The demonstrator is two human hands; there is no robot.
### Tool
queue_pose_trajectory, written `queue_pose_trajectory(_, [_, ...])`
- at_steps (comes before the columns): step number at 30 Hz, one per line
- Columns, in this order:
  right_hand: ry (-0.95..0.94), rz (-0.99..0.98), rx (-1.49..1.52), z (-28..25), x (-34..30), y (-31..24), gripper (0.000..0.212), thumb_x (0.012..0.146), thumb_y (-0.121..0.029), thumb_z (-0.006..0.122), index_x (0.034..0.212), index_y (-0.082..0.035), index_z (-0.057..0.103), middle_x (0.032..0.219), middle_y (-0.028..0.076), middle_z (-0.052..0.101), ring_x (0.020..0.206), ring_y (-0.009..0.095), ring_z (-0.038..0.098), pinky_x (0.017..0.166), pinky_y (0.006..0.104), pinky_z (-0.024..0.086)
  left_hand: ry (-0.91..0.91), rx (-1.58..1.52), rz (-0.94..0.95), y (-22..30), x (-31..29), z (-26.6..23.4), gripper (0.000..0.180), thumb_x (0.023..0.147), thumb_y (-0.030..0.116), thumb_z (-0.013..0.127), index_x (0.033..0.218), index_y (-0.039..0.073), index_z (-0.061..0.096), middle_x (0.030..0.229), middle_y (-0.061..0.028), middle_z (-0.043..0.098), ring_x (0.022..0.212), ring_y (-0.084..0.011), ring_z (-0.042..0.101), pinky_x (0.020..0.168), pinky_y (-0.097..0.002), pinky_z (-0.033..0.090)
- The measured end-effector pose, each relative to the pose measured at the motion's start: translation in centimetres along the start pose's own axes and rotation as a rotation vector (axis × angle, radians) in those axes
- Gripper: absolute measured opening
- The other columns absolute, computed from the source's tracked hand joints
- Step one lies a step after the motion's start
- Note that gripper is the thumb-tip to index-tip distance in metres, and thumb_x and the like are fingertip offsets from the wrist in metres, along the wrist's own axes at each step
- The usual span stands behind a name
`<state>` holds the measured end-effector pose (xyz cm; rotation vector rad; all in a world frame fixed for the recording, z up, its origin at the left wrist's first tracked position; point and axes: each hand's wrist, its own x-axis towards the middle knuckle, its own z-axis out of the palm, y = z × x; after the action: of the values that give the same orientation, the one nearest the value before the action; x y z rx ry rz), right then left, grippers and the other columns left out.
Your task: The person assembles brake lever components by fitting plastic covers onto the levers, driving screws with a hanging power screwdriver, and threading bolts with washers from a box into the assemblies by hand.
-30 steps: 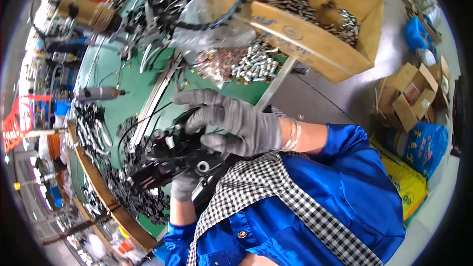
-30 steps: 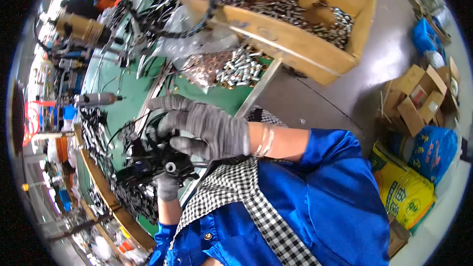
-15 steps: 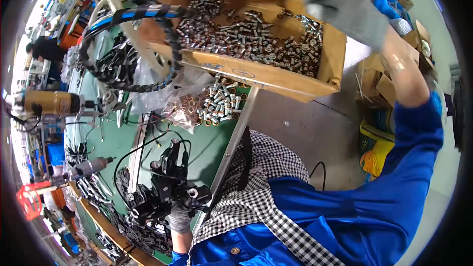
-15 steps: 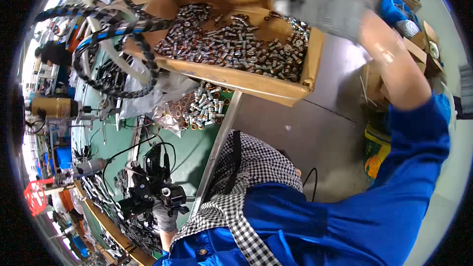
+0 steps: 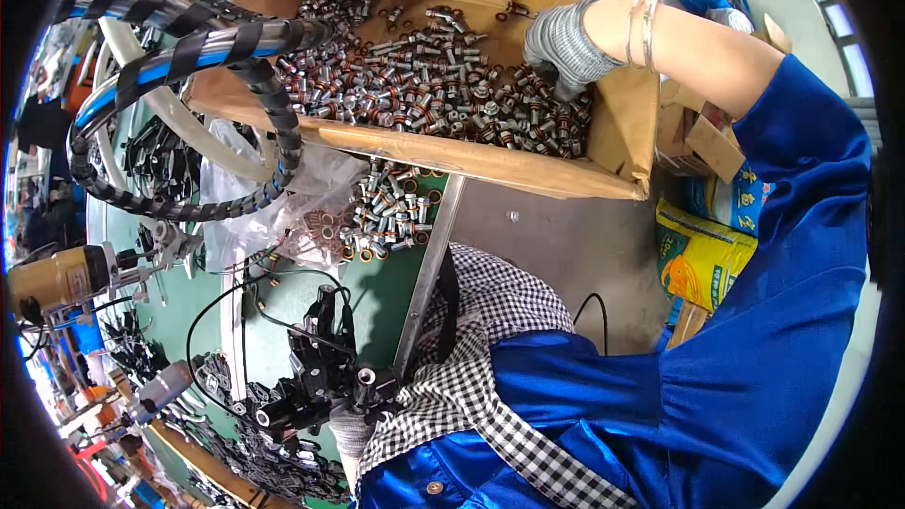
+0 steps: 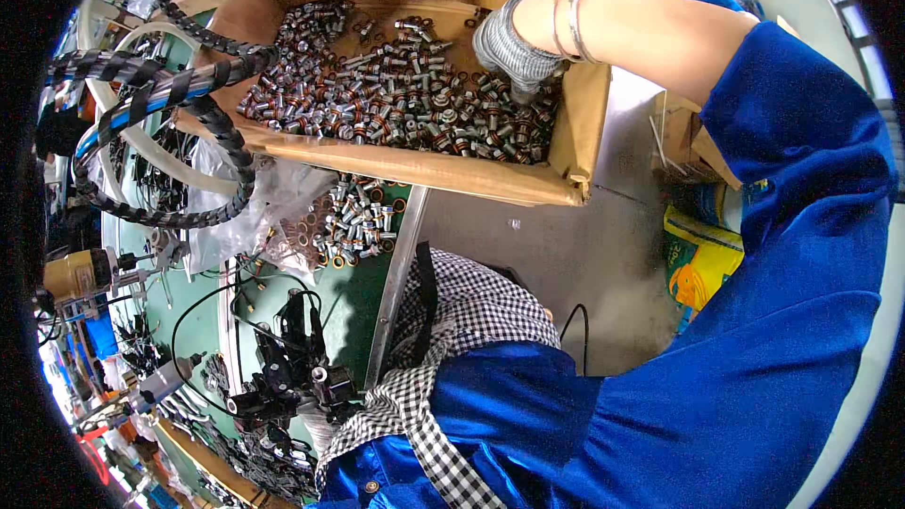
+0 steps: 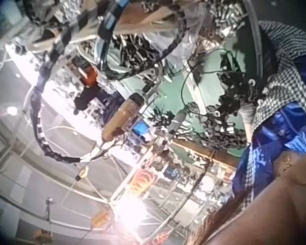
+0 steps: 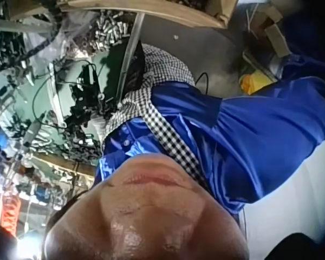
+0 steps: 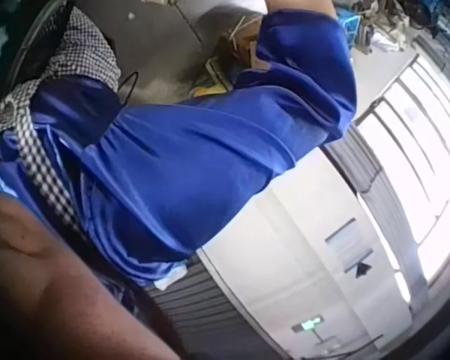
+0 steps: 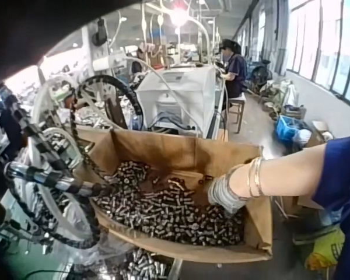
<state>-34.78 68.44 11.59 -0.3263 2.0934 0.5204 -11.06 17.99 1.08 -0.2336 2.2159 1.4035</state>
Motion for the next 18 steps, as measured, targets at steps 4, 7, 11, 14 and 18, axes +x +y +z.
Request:
queue_pose_trajectory(4, [-0.033,-0.01,-0.241,0.3,1.5,-0.4,0.047,0.084,-0.041,0.07,0.114,-0.004,0.067,0.11,0.012,0.069,0.102,0.03,0.065,0.088,0.0468,0.054,0.0,0.016,-0.001,-0.3,0.2,0.2,0.051,0.095,0.028,0.053,0.14,0.007,0.042,0.132,-0.0124,0.055,0.111,-0.0275,0.06,0.098,-0.0497,0.049])
queue_pose_trajectory(7, [0.005,0.017,-0.114,0.1,1.2,-0.3,0.035,0.08,-0.032,0.074,0.107,-0.009,0.071,0.101,0.011,0.071,0.091,0.03,0.068,0.078,0.0426,0.056,0.007,0.023,-0.004,-0.4,0.0,0.2,0.052,0.094,0.027,0.054,0.14,0.007,0.041,0.132,-0.0127,0.055,0.111,-0.0276,0.06,0.098,-0.0492,0.05])
queue_pose_trajectory(11, [-0.046,-0.061,0.144,-1.4,-0.8,0.3,0.023,0.081,-0.019,0.073,0.102,-0.01,0.073,0.089,0.007,0.073,0.073,0.022,0.07,0.065,0.0344,0.057,0.005,0.036,0.002,-0.5,0.0,0.3,0.052,0.094,0.026,0.055,0.14,0.006,0.041,0.132,-0.0132,0.055,0.112,-0.0277,0.06,0.098,-0.0486,0.05])
queue_pose_trajectory(14, [-0.042,-0.036,0.422,-0.6,-1.1,1.6,0.02,0.083,-0.012,0.07,0.103,-0.009,0.072,0.084,0.006,0.071,0.065,0.016,0.068,0.061,0.03,0.055,0.009,0.044,0.006,-0.5,0.0,0.3,0.052,0.094,0.025,0.055,0.141,0.006,0.041,0.132,-0.0135,0.055,0.112,-0.0278,0.06,0.098,-0.0481,0.05])
queue_pose_trajectory(18, [-0.033,-0.104,0.705,0.1,-0.7,3.4,0.026,0.085,-0.011,0.069,0.11,-0.003,0.068,0.085,0.008,0.071,0.069,0.017,0.068,0.064,0.0299,0.057,0.015,0.06,0.014,-0.5,0.0,0.4,0.053,0.094,0.023,0.056,0.141,0.005,0.04,0.132,-0.014,0.055,0.112,-0.0279,0.06,0.098,-0.0475,0.05])
